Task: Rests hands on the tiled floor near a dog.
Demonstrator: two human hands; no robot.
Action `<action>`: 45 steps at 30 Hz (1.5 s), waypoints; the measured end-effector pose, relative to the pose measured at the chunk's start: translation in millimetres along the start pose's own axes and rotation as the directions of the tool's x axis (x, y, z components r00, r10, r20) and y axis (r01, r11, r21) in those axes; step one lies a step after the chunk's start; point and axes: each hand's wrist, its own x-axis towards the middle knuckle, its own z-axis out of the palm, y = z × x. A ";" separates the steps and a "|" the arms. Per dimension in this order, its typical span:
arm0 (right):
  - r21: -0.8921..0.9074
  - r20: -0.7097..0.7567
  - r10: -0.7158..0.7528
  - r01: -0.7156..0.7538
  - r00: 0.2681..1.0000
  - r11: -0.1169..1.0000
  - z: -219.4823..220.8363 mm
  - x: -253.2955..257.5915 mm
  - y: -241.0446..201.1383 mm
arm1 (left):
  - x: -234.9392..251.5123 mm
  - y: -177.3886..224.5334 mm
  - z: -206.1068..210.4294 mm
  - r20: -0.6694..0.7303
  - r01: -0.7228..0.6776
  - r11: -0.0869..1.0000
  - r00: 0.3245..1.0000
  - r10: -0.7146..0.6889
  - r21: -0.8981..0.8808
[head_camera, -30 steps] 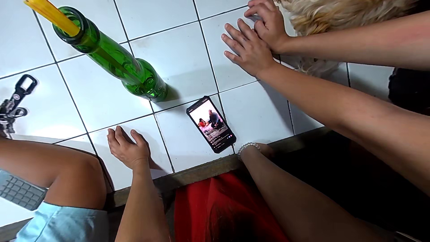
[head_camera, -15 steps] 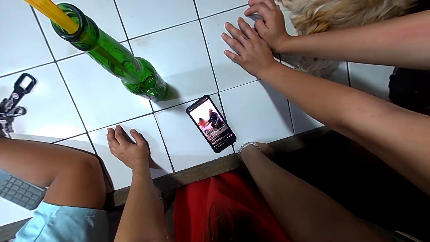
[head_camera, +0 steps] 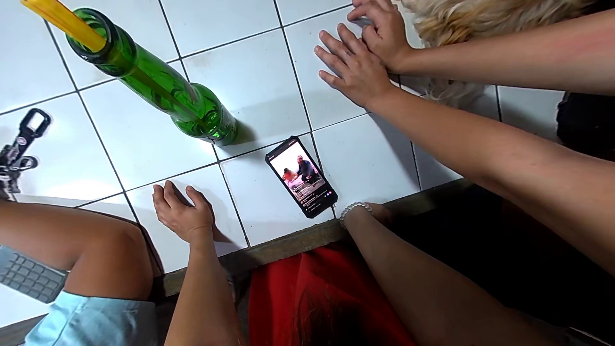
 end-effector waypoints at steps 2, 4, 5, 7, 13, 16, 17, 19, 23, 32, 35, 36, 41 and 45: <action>0.001 0.000 0.004 -0.004 1.000 1.000 0.1 -0.1 -0.4 | 0.2 -0.4 -0.2 0.006 0.000 1.000 1.000 0.000 0.002; 0.015 0.006 0.019 -0.019 1.000 1.000 -0.5 0.7 -1.2 | 0.4 -0.6 -0.3 0.004 -0.005 1.000 1.000 0.005 -0.005; 0.018 0.004 0.023 -0.023 1.000 1.000 0.2 1.1 -0.8 | 0.3 -0.6 -0.1 0.002 -0.004 1.000 1.000 0.004 -0.006; 0.030 0.003 0.031 -0.031 1.000 0.999 1.2 1.2 -0.7 | 0.3 -1.2 0.7 -0.004 -0.005 1.000 1.000 0.005 -0.003; 0.073 0.009 0.045 -0.046 0.999 0.996 -0.1 0.7 -1.0 | 0.1 0.2 0.5 -0.006 -0.001 1.000 1.000 0.001 0.006; 0.118 0.026 0.068 -0.070 0.997 0.990 -1.9 0.9 -1.3 | -0.2 0.8 0.0 -0.002 0.006 1.000 1.000 -0.006 0.006; 0.125 0.028 0.071 -0.074 0.997 0.989 -1.9 0.9 -1.4 | -0.2 0.7 0.0 -0.003 0.005 1.000 1.000 -0.005 0.003; 0.119 0.029 0.070 -0.073 0.997 0.990 -1.4 1.0 -1.5 | -0.5 0.4 0.0 -0.012 -0.002 1.000 1.000 0.002 -0.002; 0.119 0.018 0.061 -0.063 0.998 0.991 -1.1 1.3 -1.1 | -1.2 2.2 -0.2 -0.025 -0.011 1.000 1.000 0.011 -0.016; 0.122 0.007 0.063 -0.063 0.998 0.990 0.8 0.6 -1.1 | -0.4 0.9 -0.6 -0.006 0.003 1.000 1.000 -0.003 -0.002; 0.090 -0.027 0.037 -0.035 0.999 0.995 1.0 0.2 -0.8 | -0.5 1.4 -1.1 0.000 -0.002 1.000 1.000 0.002 0.000; 0.085 -0.031 0.034 -0.031 0.999 0.996 1.1 0.0 -0.8 | -0.9 1.8 -1.5 -0.001 -0.003 1.000 1.000 0.003 -0.001; 0.054 -0.025 0.029 -0.028 0.999 0.998 1.8 0.1 -0.9 | -0.7 0.4 -0.3 -0.009 -0.004 1.000 1.000 0.004 0.002; 0.050 -0.027 0.022 -0.021 0.999 0.999 2.0 0.2 -0.5 | -0.7 0.2 -0.4 -0.003 -0.002 1.000 1.000 0.002 0.003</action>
